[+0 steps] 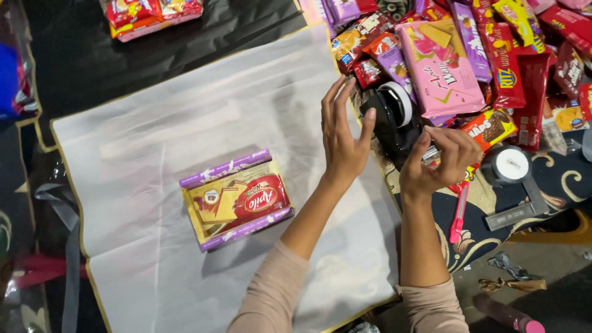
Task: Picking various snack packages from a pile and arranging them in an organized layout on a white sheet for bundling.
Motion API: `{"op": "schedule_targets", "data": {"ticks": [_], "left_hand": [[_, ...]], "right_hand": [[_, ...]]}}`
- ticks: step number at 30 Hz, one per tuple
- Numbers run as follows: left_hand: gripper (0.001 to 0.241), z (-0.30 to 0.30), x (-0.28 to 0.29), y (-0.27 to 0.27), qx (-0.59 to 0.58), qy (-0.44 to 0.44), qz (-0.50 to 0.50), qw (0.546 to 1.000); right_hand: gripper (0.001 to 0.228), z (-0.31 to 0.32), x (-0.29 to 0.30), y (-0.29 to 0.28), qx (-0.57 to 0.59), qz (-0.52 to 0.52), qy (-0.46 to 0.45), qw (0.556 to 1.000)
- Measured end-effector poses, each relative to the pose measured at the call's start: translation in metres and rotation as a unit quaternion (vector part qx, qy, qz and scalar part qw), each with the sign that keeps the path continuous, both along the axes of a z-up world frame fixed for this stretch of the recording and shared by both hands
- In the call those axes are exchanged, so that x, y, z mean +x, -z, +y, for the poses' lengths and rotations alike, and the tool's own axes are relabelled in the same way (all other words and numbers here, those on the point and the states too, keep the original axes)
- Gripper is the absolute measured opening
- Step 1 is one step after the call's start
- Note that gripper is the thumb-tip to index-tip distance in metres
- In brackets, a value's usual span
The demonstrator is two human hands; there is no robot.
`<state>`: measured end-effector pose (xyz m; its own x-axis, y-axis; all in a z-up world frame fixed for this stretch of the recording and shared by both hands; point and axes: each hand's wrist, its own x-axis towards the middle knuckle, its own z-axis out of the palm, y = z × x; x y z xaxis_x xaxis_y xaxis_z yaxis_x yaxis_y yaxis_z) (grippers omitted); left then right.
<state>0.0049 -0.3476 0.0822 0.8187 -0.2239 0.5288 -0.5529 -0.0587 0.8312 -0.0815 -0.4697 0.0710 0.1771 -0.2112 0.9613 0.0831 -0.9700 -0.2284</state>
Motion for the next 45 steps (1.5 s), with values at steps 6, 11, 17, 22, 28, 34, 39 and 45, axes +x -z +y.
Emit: {"op": "schedule_targets", "data": {"ticks": [6, 11, 17, 22, 28, 34, 39, 45], "left_hand": [[0.050, -0.031, 0.019, 0.059, -0.048, -0.050, 0.026, 0.997], [0.048, -0.025, 0.022, 0.049, 0.047, -0.027, -0.025, 0.998], [0.056, -0.036, 0.016, 0.063, 0.121, 0.047, -0.052, 0.990], [0.052, -0.043, 0.010, 0.074, 0.131, 0.080, -0.065, 0.986], [0.051, -0.043, 0.008, 0.074, 0.142, 0.096, -0.060, 0.983], [0.050, -0.046, 0.005, 0.071, 0.155, 0.118, -0.055, 0.979], [0.051, -0.049, 0.004, 0.071, 0.153, 0.123, -0.067, 0.978], [0.050, -0.050, 0.007, 0.066, 0.145, 0.124, -0.086, 0.978]], "right_hand": [[0.009, -0.016, -0.007, -0.013, 0.062, -0.012, 0.150, 0.987], [0.019, -0.040, -0.014, -0.014, 0.085, -0.021, 0.216, 0.972], [0.020, -0.068, -0.019, 0.006, 0.142, 0.024, 0.312, 0.939], [0.018, -0.087, -0.027, 0.025, 0.203, 0.053, 0.364, 0.907], [0.003, -0.105, -0.036, 0.038, 0.230, 0.067, 0.375, 0.896], [0.021, -0.106, -0.039, 0.043, 0.321, 0.147, 0.407, 0.842], [0.017, -0.120, -0.046, 0.063, 0.387, 0.183, 0.408, 0.806], [0.021, -0.134, -0.056, 0.073, 0.382, 0.202, 0.416, 0.800]]}}
